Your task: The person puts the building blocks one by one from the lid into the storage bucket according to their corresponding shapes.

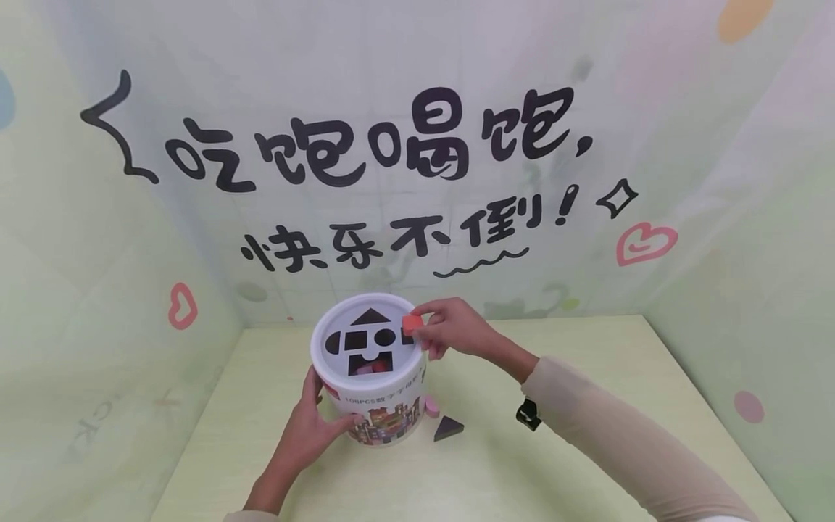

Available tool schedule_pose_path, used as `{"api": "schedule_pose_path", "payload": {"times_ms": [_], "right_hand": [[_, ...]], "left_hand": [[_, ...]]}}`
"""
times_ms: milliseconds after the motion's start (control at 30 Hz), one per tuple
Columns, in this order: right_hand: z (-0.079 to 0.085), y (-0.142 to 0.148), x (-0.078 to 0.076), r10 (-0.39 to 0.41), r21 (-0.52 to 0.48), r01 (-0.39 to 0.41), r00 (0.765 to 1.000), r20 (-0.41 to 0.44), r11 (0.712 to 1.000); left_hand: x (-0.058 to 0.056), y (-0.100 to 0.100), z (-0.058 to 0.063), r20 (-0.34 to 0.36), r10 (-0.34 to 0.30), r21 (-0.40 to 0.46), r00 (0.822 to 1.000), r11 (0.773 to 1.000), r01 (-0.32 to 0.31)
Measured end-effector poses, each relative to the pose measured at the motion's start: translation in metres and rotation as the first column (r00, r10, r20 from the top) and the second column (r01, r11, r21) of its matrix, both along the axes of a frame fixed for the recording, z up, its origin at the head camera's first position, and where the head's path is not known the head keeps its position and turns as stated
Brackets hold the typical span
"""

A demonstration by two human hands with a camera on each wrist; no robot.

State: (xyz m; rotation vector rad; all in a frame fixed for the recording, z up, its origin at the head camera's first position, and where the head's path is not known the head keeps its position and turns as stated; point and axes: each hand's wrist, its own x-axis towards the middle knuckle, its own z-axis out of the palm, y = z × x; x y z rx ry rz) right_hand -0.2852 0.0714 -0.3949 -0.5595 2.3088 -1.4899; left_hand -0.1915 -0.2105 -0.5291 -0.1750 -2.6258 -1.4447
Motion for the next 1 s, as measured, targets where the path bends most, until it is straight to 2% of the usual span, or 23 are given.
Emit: {"api": "schedule_pose_path", "payload": {"times_ms": [467, 700, 1000], "right_hand": [[0.005, -0.041, 0.004, 0.031, 0.014, -0.03, 0.999, -0.023, 0.999], [0.002, -0.054, 0.004, 0.05, -0.024, -0.05, 0.999, -0.016, 0.998], [0.004, -0.068, 0.008, 0.059, 0.003, -0.059, 0.998, -0.032, 0.998]], "left_hand": [[0.0, -0.001, -0.001, 0.008, -0.005, -0.001, 1.0, 1.0, 0.005], [0.0, -0.001, -0.001, 0.021, -0.002, 0.002, 1.0, 1.0, 0.002], [0.0, 0.0, 0.001, 0.036, -0.003, -0.002, 0.999, 1.0, 0.003]]}}
